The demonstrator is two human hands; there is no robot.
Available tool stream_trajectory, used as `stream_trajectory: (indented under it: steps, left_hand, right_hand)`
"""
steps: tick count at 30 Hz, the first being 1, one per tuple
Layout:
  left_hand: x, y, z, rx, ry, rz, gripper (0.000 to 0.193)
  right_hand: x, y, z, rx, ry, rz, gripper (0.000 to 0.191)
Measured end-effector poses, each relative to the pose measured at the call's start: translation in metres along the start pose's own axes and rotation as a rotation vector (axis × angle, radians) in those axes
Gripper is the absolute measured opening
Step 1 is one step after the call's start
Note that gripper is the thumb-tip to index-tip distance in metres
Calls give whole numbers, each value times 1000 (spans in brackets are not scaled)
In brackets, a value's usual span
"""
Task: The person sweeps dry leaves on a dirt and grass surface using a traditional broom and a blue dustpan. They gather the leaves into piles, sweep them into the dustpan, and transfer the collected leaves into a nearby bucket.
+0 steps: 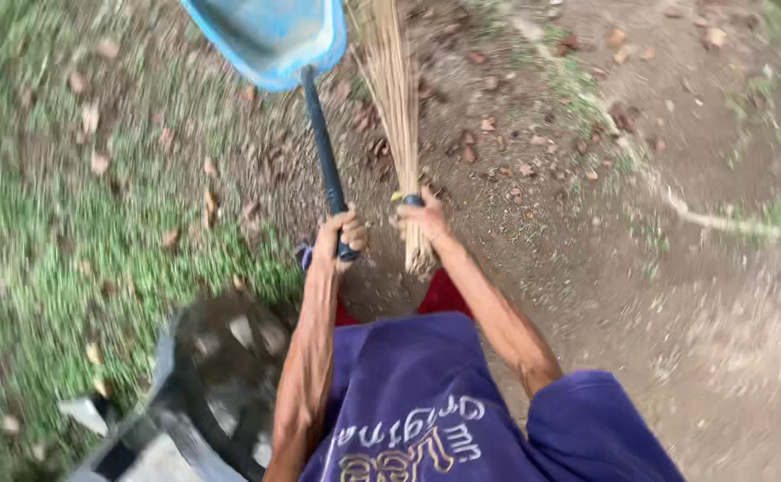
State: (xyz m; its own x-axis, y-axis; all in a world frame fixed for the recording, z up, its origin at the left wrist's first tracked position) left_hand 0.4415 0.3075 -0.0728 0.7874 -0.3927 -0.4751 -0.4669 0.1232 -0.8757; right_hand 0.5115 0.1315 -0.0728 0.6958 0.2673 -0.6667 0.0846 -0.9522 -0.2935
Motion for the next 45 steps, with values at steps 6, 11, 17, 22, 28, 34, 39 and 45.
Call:
stream_trajectory:
  steps: [6, 11, 17, 22, 28, 34, 39, 45]
  left_hand:
    - [4, -9, 58, 101, 308, 59, 12]
    - [26, -9, 22, 221, 513, 73, 14]
    - [59, -18, -24, 255, 743, 98, 14]
    - [68, -20, -47, 368, 847, 128, 10]
    - [88, -39, -46, 531, 952, 150, 10]
    - [62, -66, 10, 378, 1270, 49, 21]
    - [52, -60, 95, 602, 1288, 150, 10]
    - [46, -62, 150, 606, 1294, 130, 8]
  right_hand:
    - [-14, -46, 5, 237, 248, 127, 66]
    - [-52, -14, 39, 418, 289, 352, 63]
    - [-88, 36, 66, 447, 281, 637, 57]
    - [-133, 55, 97, 530, 265, 769, 61]
    - [-161, 37, 129, 670, 266, 964, 54]
    - [-152, -47, 149, 760, 270, 1188, 53]
    - [-103, -153, 157, 765, 381, 1230, 55]
    - [-12, -318, 147, 597, -54, 510, 79]
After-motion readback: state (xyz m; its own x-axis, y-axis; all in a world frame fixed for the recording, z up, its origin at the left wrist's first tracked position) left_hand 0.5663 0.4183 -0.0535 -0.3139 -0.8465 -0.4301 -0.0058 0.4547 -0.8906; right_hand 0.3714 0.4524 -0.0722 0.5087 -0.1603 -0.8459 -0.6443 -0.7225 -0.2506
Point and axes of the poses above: each hand's wrist, its own x-axis towards the middle knuckle, its own y-axis out of the back of the hand, z = x × y, the point moved 5 cm from there along x, towards the middle knuckle, and after that the axes turned 6 degrees about y, right-handed, at the moved point
